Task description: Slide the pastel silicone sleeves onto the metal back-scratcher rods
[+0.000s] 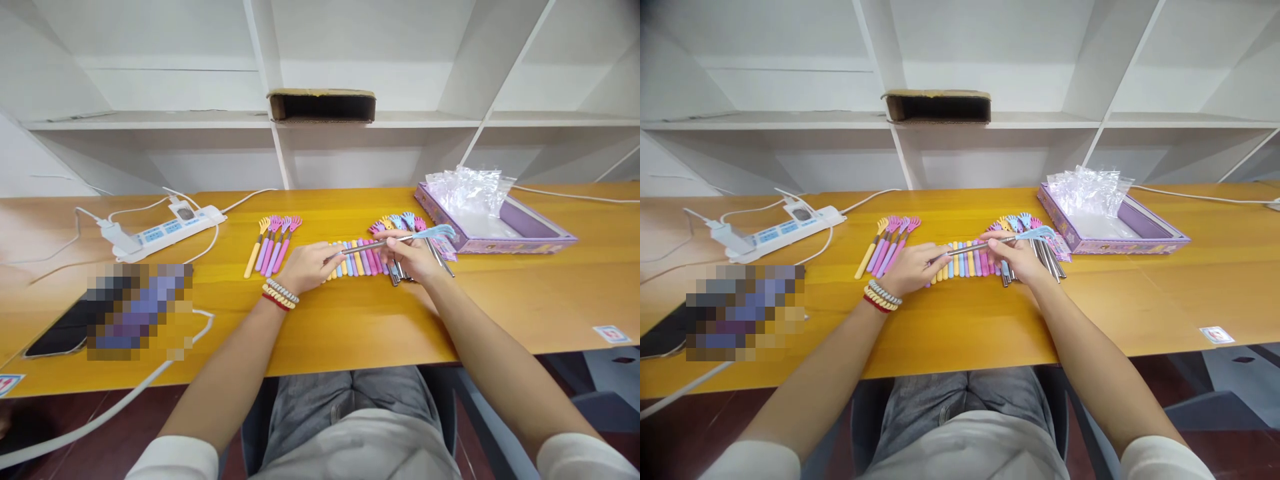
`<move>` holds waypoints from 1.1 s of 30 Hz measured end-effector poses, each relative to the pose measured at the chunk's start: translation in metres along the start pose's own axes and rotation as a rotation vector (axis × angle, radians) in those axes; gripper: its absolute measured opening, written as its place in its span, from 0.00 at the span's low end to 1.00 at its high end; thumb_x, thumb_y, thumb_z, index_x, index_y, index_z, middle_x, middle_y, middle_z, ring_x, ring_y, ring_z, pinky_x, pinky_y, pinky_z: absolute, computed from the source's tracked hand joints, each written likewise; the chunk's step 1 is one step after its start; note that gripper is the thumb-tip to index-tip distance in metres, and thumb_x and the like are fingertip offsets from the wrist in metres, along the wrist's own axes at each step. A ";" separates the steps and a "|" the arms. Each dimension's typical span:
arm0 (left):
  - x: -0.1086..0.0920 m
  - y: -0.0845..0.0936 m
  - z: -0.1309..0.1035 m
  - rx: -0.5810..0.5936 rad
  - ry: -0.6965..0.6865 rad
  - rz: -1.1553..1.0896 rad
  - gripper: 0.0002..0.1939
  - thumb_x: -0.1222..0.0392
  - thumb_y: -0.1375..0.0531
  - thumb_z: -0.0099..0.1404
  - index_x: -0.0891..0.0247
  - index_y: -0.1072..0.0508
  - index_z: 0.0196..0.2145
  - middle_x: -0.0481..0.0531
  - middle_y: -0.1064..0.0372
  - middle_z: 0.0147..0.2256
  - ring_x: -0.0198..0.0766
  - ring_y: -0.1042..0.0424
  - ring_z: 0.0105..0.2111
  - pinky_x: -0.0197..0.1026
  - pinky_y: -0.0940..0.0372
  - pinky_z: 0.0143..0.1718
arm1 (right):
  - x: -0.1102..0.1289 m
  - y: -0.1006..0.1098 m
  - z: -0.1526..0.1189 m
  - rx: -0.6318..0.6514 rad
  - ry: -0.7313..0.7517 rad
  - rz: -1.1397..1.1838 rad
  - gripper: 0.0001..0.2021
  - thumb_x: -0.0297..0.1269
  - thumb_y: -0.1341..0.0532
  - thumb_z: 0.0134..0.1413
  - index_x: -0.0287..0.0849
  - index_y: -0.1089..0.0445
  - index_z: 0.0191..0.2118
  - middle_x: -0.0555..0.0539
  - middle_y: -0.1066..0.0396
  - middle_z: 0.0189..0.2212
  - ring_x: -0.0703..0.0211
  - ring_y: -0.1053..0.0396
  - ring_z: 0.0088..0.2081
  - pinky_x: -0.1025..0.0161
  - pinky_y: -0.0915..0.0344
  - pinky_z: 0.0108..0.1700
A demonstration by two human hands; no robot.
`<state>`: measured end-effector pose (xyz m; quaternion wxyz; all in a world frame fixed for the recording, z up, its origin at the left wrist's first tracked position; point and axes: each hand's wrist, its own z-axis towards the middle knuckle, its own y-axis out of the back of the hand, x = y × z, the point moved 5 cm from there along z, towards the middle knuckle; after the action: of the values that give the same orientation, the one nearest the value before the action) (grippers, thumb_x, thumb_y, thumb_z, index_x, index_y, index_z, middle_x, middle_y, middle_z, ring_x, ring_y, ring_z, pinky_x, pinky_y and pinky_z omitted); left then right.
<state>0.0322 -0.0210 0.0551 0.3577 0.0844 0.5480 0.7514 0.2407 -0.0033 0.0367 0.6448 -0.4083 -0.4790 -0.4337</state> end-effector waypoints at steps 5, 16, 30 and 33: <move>0.018 0.008 -0.003 -0.037 0.077 0.009 0.19 0.50 0.52 0.69 0.57 0.24 0.43 0.51 0.28 0.31 0.37 0.30 0.33 0.37 0.40 0.34 | 0.007 0.024 0.006 -0.227 0.045 0.038 0.20 0.55 0.38 0.45 0.43 0.30 0.35 0.48 0.29 0.26 0.64 0.37 0.20 0.66 0.45 0.18; 0.029 0.018 -0.004 0.030 0.156 0.086 0.20 0.46 0.51 0.67 0.58 0.24 0.32 0.49 0.25 0.29 0.39 0.29 0.31 0.38 0.43 0.31 | 0.016 0.035 0.002 -0.345 0.266 -0.486 0.13 0.44 0.36 0.47 0.41 0.30 0.36 0.51 0.32 0.24 0.63 0.37 0.25 0.63 0.38 0.30; 0.034 0.012 -0.004 -0.079 -0.019 0.276 0.16 0.51 0.48 0.68 0.59 0.23 0.41 0.52 0.27 0.30 0.41 0.29 0.34 0.44 0.43 0.38 | 0.005 0.033 -0.001 -0.026 -0.027 -0.481 0.10 0.41 0.35 0.44 0.38 0.28 0.26 0.51 0.32 0.17 0.67 0.40 0.17 0.66 0.45 0.21; 0.031 0.012 -0.004 -0.089 -0.039 0.281 0.16 0.51 0.48 0.68 0.59 0.23 0.39 0.52 0.28 0.30 0.40 0.30 0.33 0.42 0.42 0.35 | 0.005 0.032 -0.002 -0.001 -0.023 -0.422 0.10 0.40 0.35 0.45 0.38 0.26 0.30 0.51 0.33 0.17 0.69 0.43 0.16 0.67 0.47 0.19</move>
<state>0.0023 -0.0063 0.0562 0.2628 0.1588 0.4897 0.8160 0.2721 0.0035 0.0381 0.5338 -0.3041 -0.5611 -0.5547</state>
